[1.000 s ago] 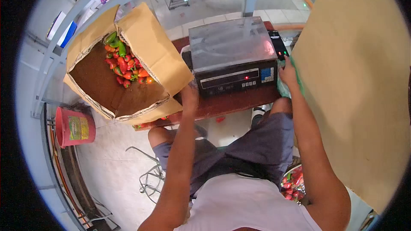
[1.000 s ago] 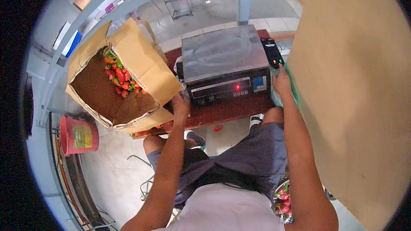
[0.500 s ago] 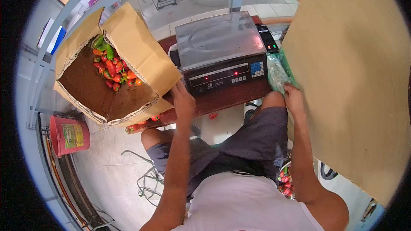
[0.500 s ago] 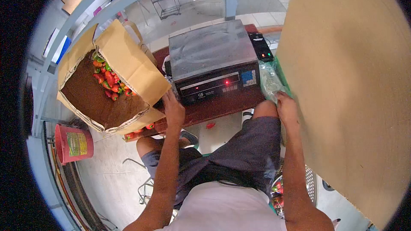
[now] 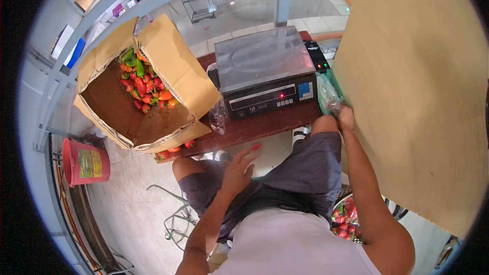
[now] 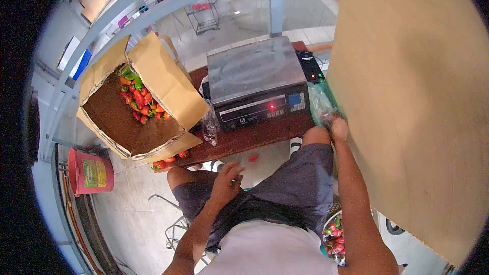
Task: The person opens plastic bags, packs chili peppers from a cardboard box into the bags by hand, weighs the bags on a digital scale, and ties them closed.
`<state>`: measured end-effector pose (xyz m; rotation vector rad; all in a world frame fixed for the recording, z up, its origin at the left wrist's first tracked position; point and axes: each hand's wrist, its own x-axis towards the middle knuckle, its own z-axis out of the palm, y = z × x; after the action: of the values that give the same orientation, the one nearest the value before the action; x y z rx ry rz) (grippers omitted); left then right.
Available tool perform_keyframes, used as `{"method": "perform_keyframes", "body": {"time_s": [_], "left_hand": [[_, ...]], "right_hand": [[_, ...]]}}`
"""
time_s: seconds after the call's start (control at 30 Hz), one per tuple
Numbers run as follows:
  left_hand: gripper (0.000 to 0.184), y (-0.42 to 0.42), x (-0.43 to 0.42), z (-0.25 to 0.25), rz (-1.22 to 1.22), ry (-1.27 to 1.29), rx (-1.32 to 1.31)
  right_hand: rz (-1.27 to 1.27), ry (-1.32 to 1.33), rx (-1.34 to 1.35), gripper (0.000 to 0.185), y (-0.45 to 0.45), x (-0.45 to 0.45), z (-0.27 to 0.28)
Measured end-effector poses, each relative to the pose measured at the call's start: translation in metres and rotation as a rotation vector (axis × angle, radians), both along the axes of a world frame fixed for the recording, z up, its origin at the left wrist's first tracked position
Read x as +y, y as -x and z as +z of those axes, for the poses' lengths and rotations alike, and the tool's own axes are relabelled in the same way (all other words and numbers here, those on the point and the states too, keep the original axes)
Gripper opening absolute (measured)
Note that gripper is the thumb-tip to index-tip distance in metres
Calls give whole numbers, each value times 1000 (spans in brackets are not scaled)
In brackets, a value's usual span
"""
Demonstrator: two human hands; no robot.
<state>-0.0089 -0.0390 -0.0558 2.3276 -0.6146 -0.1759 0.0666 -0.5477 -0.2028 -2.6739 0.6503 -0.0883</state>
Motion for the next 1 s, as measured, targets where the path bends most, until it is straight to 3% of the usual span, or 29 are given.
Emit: {"method": "perform_keyframes", "body": {"time_s": [0.07, 0.17, 0.27, 0.37, 0.47, 0.57, 0.67, 0.73, 0.83, 0.93, 1.0], "left_hand": [[32, 1, 0, 2, 73, 88, -13], [28, 0, 0, 11, 139, 101, -20], [26, 0, -1, 16, 148, 175, -7], [25, 2, 2, 20, 136, 181, -20], [25, 7, 6, 32, 175, 186, 67], [34, 8, 3, 39, 228, 282, 189], [41, -2, -29, 68, 214, 583, 80], [47, -6, -63, 114, 285, 773, 38], [39, -11, -77, 102, 67, 790, 89], [20, -21, -50, 84, 251, 918, 538], [9, -24, -21, 92, 298, 868, 550]], "right_hand": [[164, 103, -184, 32, 10, 29, 50], [125, -61, -288, 18, 24, 69, 120], [146, -114, -315, 14, 35, 86, 144], [268, 150, -419, 11, 53, 103, 171], [280, 224, -561, 12, 66, 124, 223], [163, 81, -596, 12, 72, 136, 248], [215, -368, -537, 13, 72, 180, 272], [443, -459, -530, 18, 67, 223, 292], [585, -767, -313, 26, 57, 263, 315], [809, -771, 118, 25, 47, 237, 333], [899, -584, 201, 21, 40, 206, 315]]}}
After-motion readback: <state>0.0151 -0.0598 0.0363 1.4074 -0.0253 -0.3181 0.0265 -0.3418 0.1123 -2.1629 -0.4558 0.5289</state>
